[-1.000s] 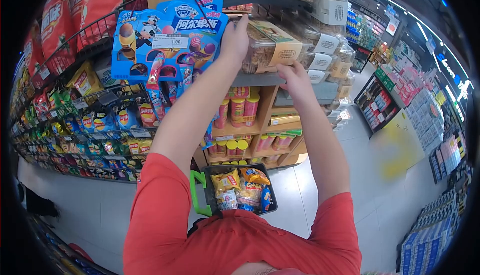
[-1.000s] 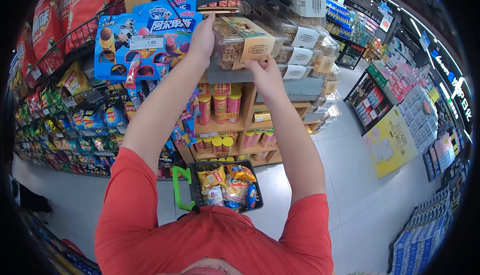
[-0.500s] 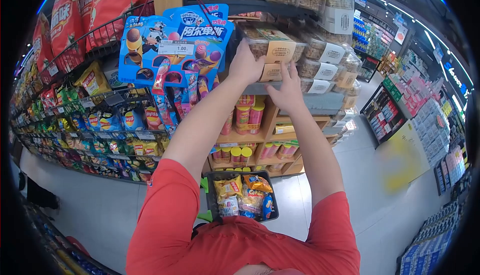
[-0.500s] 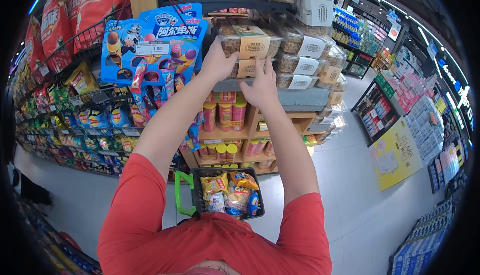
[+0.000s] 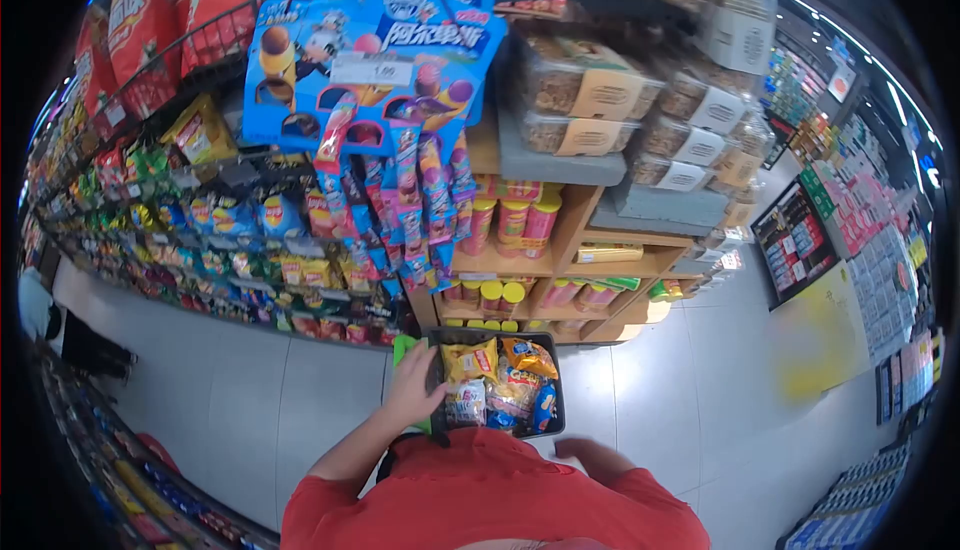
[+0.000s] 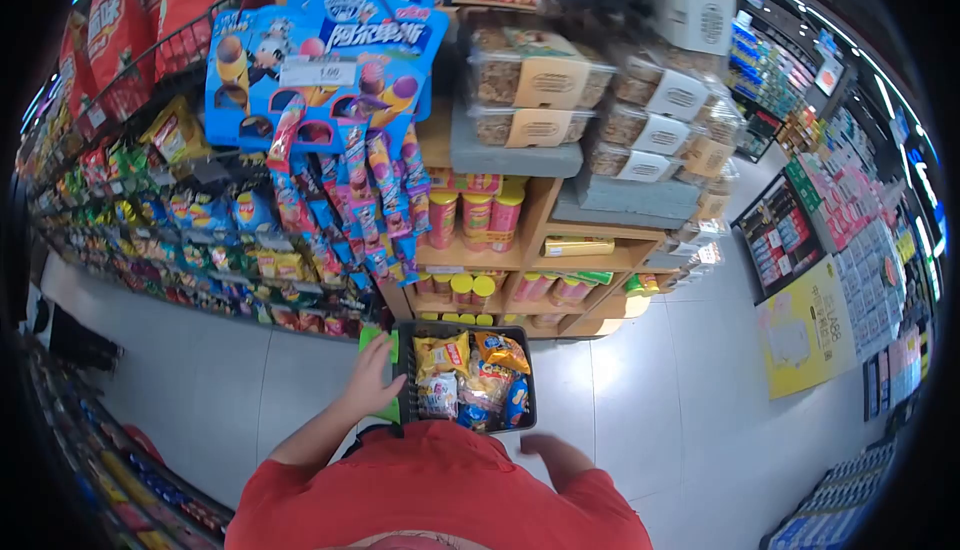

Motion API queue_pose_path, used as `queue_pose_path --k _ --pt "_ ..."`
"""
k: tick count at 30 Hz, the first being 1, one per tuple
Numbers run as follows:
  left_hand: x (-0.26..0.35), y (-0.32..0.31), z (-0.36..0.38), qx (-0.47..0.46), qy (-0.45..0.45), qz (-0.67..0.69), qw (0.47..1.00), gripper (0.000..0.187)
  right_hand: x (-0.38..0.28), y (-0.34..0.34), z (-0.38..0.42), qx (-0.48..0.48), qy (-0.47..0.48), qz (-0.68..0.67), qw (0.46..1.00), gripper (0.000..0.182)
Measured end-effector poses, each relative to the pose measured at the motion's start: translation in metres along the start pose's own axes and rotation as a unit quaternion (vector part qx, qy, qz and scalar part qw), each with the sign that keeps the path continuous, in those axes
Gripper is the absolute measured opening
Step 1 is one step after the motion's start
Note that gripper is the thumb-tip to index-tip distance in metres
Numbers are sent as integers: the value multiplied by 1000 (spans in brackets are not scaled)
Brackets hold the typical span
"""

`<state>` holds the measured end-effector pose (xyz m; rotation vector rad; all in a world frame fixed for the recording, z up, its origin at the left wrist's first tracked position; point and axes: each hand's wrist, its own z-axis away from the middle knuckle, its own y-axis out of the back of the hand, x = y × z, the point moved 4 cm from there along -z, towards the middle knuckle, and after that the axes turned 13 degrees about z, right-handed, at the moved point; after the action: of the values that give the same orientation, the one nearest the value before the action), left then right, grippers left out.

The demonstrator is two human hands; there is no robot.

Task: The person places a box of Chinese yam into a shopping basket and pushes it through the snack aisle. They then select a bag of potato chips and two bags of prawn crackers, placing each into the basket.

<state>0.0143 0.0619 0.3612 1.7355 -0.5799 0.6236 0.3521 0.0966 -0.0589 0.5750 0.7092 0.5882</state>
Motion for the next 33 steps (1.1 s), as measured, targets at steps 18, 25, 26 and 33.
queue_pose_path --k 18,25,26,33 --pt "-98 47 33 -19 154 -75 985 67 -120 162 9 289 -156 -596 733 36" --pt "-144 12 27 -254 -48 -38 965 43 -222 59 14 219 -235 -514 795 40" --pt "-141 14 29 -295 -65 -67 951 38 -237 20 24 136 -299 -461 824 47" --pt "-156 14 32 -229 -151 40 961 25 -369 -81 155 -46 -500 -462 731 45"
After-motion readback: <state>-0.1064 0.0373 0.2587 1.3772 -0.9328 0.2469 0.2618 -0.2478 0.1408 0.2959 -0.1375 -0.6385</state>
